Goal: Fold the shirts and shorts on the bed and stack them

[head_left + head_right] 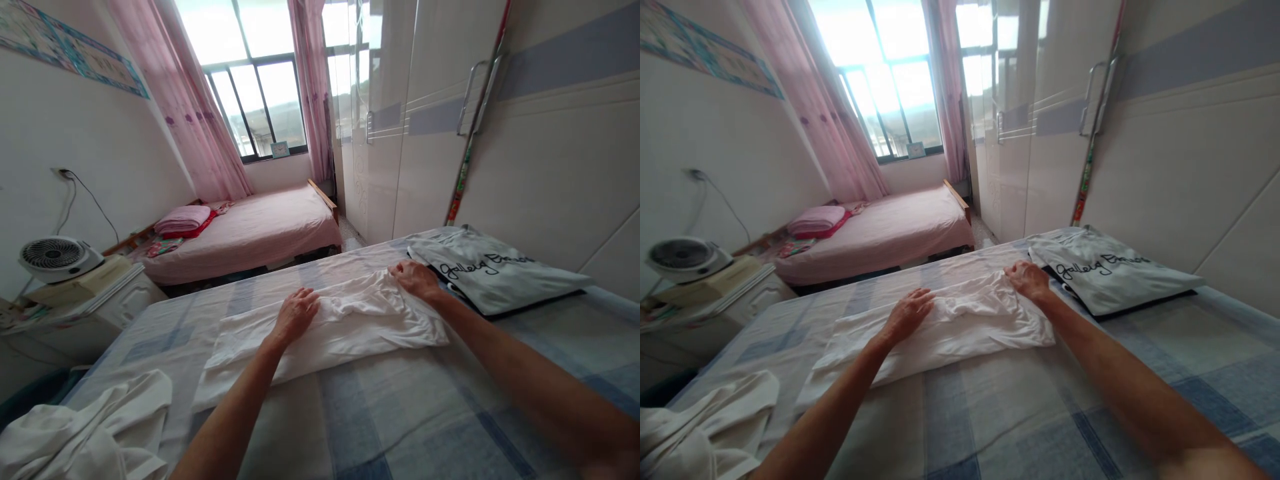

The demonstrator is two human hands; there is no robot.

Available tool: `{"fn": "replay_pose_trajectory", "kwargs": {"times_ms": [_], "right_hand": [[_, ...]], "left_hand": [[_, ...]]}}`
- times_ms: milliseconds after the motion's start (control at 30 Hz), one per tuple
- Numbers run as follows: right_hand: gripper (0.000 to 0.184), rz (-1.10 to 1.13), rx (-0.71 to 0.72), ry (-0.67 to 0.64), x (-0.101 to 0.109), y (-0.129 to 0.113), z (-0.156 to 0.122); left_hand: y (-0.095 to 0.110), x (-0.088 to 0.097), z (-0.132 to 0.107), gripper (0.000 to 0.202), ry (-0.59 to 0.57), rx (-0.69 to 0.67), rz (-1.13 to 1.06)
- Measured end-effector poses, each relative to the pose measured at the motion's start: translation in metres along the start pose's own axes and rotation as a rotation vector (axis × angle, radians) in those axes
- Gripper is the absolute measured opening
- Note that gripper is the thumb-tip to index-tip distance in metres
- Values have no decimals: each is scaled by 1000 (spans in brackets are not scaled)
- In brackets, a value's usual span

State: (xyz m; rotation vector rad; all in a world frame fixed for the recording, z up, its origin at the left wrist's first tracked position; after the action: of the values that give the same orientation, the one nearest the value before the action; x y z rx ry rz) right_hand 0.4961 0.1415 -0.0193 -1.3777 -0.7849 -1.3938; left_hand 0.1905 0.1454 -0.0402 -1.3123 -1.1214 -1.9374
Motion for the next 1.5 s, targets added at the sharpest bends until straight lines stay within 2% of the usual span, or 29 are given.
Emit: {"fn": "replay_pose_trajectory", "kwargs": {"times_ms": [100, 233, 333, 467, 500, 567, 633, 700, 833, 1000, 1100, 1167, 1233, 1300, 1400, 1500], "right_hand": [[42, -25, -9, -2, -20, 1, 12], [30, -58, -7, -13, -39, 7, 15], [27, -80, -9, 10, -37, 8, 12], [31, -77, 50, 237, -23, 4, 13], [33, -44, 65, 242, -22, 4, 16], [34, 26, 91, 159, -25, 6, 26], [30, 61, 134, 64, -31, 10, 36], [24, 62, 172, 25, -37, 14, 42], [29, 25, 133, 37, -43, 21, 42], [33, -30, 66, 122, -34, 5, 30], [43, -34, 257, 138, -35, -11, 17], [45, -73, 433, 70, -44, -15, 5], [42, -149, 536, -3, -55, -11, -3], [42, -219, 553, 26, -59, -7, -5], [47, -220, 569, 176, -51, -18, -8], [53, -185, 628, 232, -47, -37, -26]], "left_hand": [[-11, -15, -9, 49, -80, 41, 62], [-16, -27, -17, 63, -88, 74, 86], [-15, -25, -16, 63, -92, 87, 77], [-8, -12, -5, 50, -32, 102, 49], [-4, -8, 0, 48, -1, 78, 43], [3, -6, 7, 46, 35, -9, 25], [9, -12, 13, 46, 16, -81, -1], [10, -24, 14, 48, -36, -89, -21], [6, -42, 12, 54, -99, -50, -4], [4, -44, 12, 59, -111, -47, 18], [4, -43, 12, 62, -108, -49, 15], [5, -43, 12, 62, -104, -40, 9], [9, -42, 12, 62, -117, -35, -5], [13, -39, 11, 62, -143, -27, -20], [15, -30, 3, 59, -111, -7, -18], [2, -15, -25, 54, -35, 16, 39]]}}
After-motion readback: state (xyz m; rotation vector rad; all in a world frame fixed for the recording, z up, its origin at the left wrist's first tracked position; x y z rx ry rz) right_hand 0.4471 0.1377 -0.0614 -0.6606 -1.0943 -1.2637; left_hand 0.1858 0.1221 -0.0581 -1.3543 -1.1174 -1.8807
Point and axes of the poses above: each hand's wrist, its own z-axis towards the middle knuckle, its own x-axis out of the back of the hand, y = z × x, the point moved 3 cm from there along z, towards the middle knuckle, and after that the axes turned 7 degrees about -z, right-handed, at the moved point
